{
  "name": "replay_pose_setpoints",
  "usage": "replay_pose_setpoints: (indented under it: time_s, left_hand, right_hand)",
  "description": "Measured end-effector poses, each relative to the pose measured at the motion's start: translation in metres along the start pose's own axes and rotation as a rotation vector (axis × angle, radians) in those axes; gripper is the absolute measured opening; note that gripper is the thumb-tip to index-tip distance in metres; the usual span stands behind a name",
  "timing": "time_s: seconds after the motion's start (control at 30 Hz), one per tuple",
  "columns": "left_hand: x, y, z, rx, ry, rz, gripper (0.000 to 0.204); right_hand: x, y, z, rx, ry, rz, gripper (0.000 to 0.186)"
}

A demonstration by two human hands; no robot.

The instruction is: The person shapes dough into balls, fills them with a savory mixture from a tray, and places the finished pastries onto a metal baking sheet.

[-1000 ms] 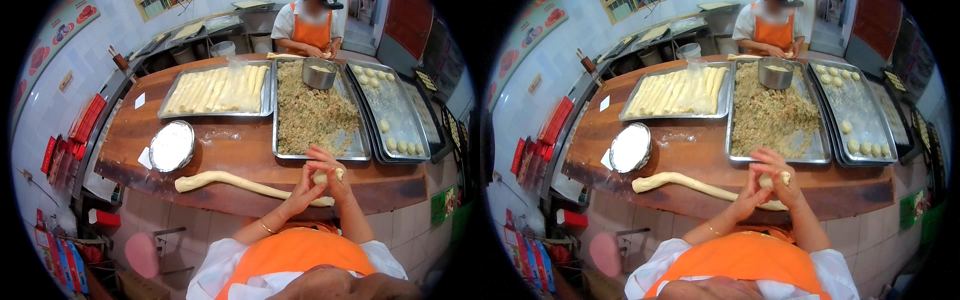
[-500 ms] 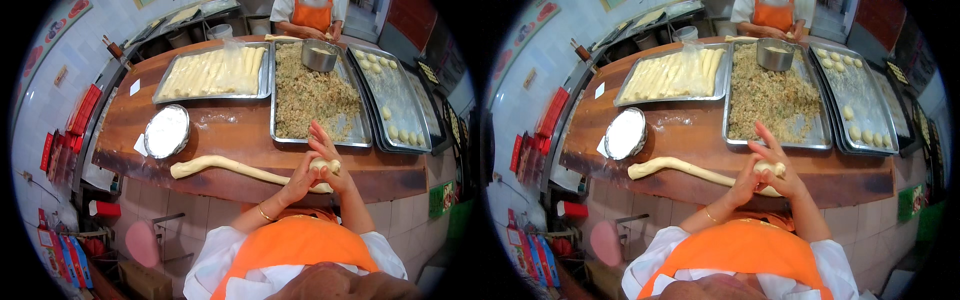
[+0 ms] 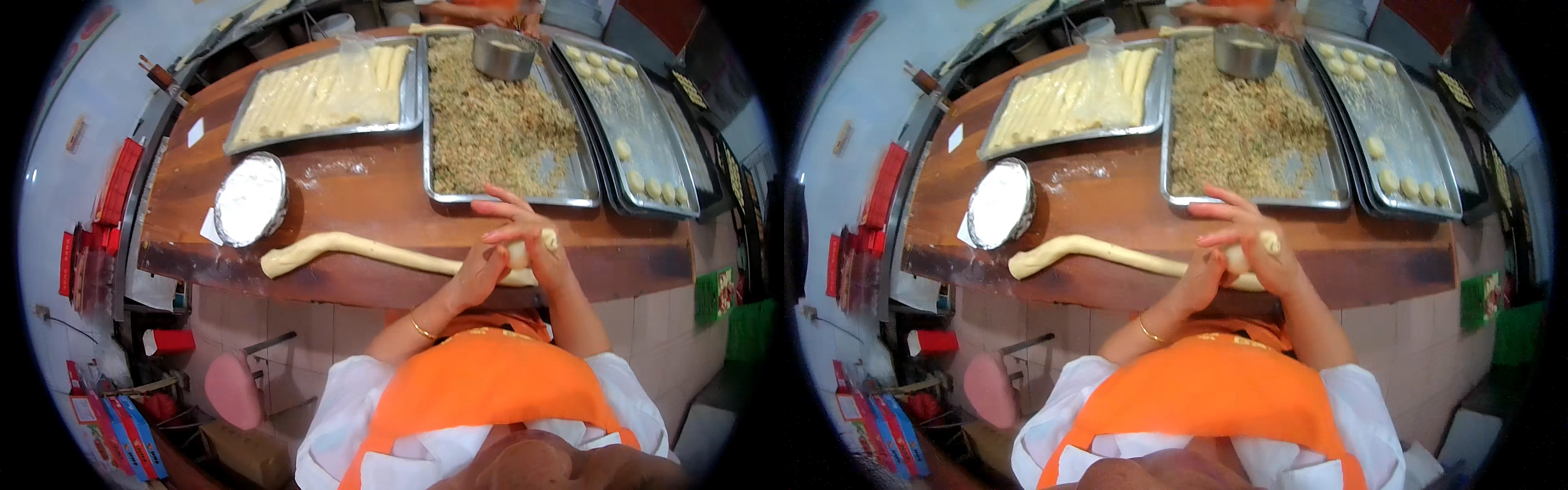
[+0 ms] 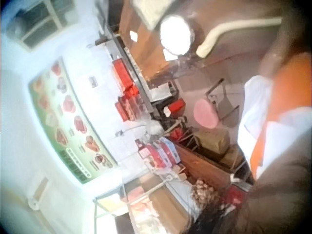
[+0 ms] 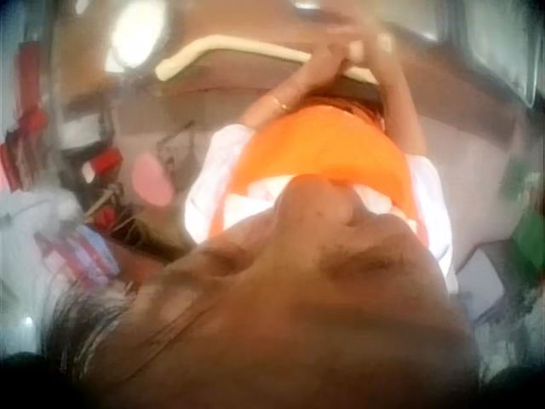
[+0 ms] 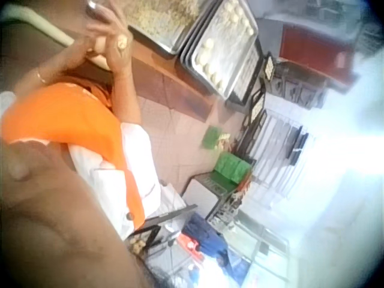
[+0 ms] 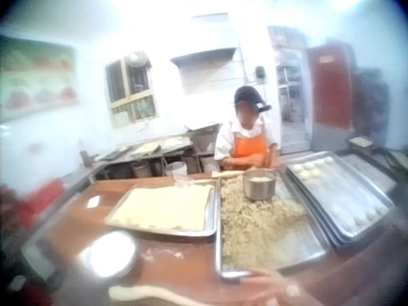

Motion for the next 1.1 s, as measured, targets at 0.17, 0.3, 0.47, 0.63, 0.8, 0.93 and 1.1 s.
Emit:
replay_pose_setpoints:
  time_s: [0.17, 0.3, 0.47, 0.63, 0.8, 0.93, 1.1]
  left_hand:
    - [-0.013, -0.029, -0.048, -0.097, -0.308, -0.303, 0.058]
    - [-0.002, -0.014, -0.031, 0.049, -0.099, -0.166, 0.066]
    - [-0.010, -0.015, -0.039, -0.109, -0.212, -0.213, 0.052]
    - [-0.014, -0.023, -0.044, -0.142, -0.201, -0.398, 0.064]
    - [-0.005, 0.013, -0.001, -0.089, -0.126, 0.168, 0.056]
    - [-0.016, -0.030, -0.049, -0.218, -0.296, -0.360, 0.062]
    - [-0.005, -0.009, -0.025, 0.029, -0.027, -0.111, 0.057]
  right_hand:
    - [0.005, 0.005, -0.013, -0.110, -0.020, -0.023, 0.069]
    - [0.003, -0.008, -0.002, -0.176, -0.018, -0.100, 0.068]
    - [0.012, 0.001, -0.026, -0.149, 0.001, 0.151, 0.066]
    - [0.009, -0.003, -0.012, -0.232, -0.039, -0.153, 0.068]
    - [0.008, -0.004, -0.014, -0.088, -0.044, 0.055, 0.071]
    - [0.016, 0.004, -0.026, -0.127, -0.083, -0.059, 0.072]
    - [0.010, -0.007, -0.017, -0.112, -0.063, -0.044, 0.071]
Point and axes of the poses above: each hand's wrist, its own x-axis away from the middle knuckle, its own y-axis out of the back of the hand, z = x × y, the point moved 6 cm from there along -x, towards the middle knuckle, and after that the axes turned 10 degrees about z, right-handed, at the moved point
